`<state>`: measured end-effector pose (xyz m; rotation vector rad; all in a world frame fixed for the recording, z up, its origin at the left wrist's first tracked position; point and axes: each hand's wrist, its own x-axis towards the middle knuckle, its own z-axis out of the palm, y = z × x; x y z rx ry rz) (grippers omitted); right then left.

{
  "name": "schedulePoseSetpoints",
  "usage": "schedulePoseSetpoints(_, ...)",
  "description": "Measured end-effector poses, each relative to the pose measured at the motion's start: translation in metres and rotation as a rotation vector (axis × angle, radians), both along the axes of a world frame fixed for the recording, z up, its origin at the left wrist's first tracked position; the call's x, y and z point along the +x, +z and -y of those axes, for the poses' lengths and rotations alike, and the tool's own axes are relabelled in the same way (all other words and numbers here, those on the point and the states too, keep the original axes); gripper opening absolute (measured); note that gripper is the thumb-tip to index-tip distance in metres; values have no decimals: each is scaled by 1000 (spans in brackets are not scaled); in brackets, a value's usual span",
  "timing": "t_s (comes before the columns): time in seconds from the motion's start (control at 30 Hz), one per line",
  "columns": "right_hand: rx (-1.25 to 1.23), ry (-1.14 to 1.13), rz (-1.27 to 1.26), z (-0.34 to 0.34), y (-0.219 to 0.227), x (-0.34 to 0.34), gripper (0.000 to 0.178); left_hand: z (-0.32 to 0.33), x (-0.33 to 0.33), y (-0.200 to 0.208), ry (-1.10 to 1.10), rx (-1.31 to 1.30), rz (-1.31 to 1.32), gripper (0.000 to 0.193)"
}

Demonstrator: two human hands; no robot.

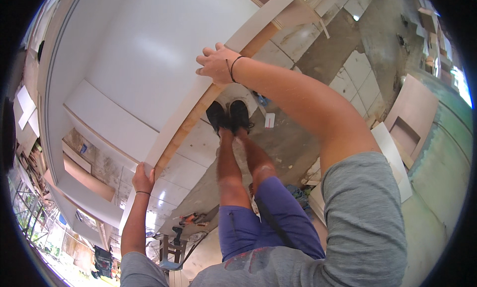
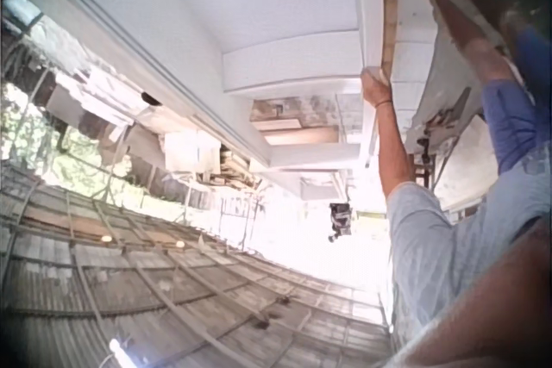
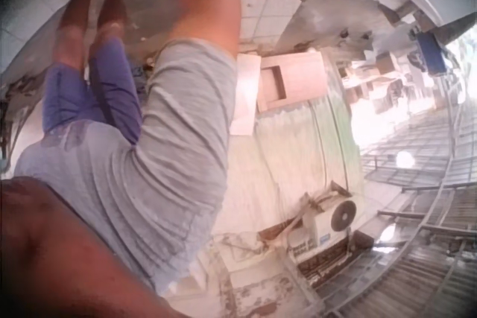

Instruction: The person trims the edge of a plywood panel using scissors, sands the edge with a sanding block, and then aligns a matching veneer strip against the side of the wooden cabinet structure, marking it with a pencil and square.

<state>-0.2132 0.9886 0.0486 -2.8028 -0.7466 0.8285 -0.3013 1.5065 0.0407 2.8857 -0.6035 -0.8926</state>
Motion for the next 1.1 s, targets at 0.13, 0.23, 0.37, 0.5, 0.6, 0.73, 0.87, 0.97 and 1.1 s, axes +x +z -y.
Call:
schedulePoseSetpoints(0.13, 5, 73, 64, 2, -5, -4, 52, 1, 0, 0, 5, -8, -10, 50)
schedulePoseSetpoints(0.23, -13, 133, 91, 5, -5, -3, 50, 0, -1, -2, 3, -12, -3, 51)
schedulePoseSetpoints(0.37, -46, 195, 60, 4, -3, 1, 46, 2, -2, -2, 21, 6, -43, 52)
schedulePoseSetpoints(0.5, -63, 154, 40, 3, -1, -1, 44, -1, -5, -5, 32, -29, -25, 52)
schedulePoseSetpoints(0.6, -45, 121, -8, 2, 2, 1, 43, 4, -5, -4, 63, -24, -36, 52)
schedulePoseSetpoints(0.73, -13, 116, -50, 2, 3, 4, 41, 9, -4, -2, 76, -4, -26, 52)
schedulePoseSetpoints(0.87, 22, 81, -37, 2, -1, 3, 39, 27, 6, 5, 107, 131, -147, 61)
schedulePoseSetpoints(0.97, 66, 86, -45, 3, -4, 2, 37, 80, 17, 19, 42, 282, -73, 75)
schedulePoseSetpoints(1.1, 93, 49, -137, -18, -28, 10, 30, 179, 28, 3, 94, 101, -18, 86)
